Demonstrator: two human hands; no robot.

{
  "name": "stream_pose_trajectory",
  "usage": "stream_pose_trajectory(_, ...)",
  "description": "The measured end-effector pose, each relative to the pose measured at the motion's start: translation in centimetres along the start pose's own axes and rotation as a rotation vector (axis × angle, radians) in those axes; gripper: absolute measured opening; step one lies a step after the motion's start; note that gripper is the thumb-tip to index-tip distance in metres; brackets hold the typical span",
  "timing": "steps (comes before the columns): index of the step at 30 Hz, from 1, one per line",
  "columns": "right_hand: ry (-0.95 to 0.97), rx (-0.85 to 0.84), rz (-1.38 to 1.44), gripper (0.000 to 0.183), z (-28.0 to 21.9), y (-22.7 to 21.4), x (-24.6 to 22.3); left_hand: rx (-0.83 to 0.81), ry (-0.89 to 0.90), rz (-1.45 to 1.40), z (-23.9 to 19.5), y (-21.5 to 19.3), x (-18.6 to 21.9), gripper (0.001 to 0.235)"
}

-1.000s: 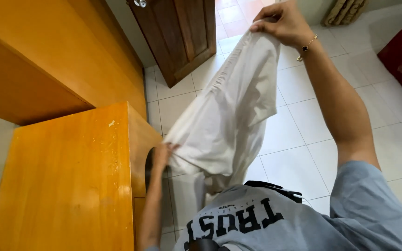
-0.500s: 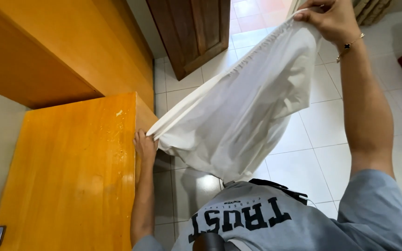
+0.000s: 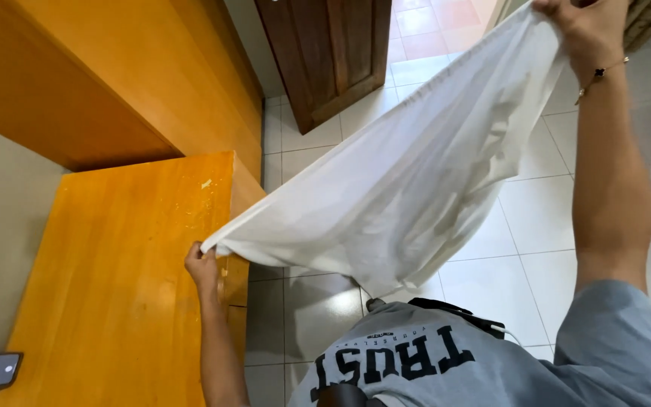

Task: Inspecting and unfolding a white shower curtain on a desk in a room.

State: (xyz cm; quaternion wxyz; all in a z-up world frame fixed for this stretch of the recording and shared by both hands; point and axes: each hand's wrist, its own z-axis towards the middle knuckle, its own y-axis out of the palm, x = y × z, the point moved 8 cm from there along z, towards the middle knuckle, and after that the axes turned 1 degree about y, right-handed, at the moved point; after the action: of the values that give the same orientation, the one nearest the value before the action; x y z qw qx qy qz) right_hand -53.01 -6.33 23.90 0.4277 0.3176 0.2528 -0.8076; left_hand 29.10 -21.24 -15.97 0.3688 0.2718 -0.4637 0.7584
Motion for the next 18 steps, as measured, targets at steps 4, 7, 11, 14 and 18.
stream_pose_trajectory(4, -0.243, -0.052, -0.242, 0.008, 0.4, -1.9, 1.6, -0.071, 0.076, 0.025, -1.6, -0.3, 4.9, 0.018)
stream_pose_trajectory(7, -0.154, 0.001, -0.306, 0.009, 1.0, -3.7, 1.9, -0.268, 0.255, 0.224, -3.3, 0.5, 8.6, 0.023)
stream_pose_trajectory(11, 0.027, 0.095, -0.436, 0.012, 1.1, -7.1, 2.7, -0.504, 0.351, 0.408, -4.1, 0.4, 11.7, 0.02)
stream_pose_trajectory(14, -0.33, -0.035, -0.694, 0.014, 0.6, -7.1, 2.6, -0.71, 0.343, 0.759, -3.5, 0.4, 7.3, 0.015)
stream_pose_trajectory(18, -0.204, -0.089, -0.121, 0.01, 2.3, -11.5, 11.2, -0.785, 0.256, 1.081, 0.3, -4.7, -2.9, 0.019)
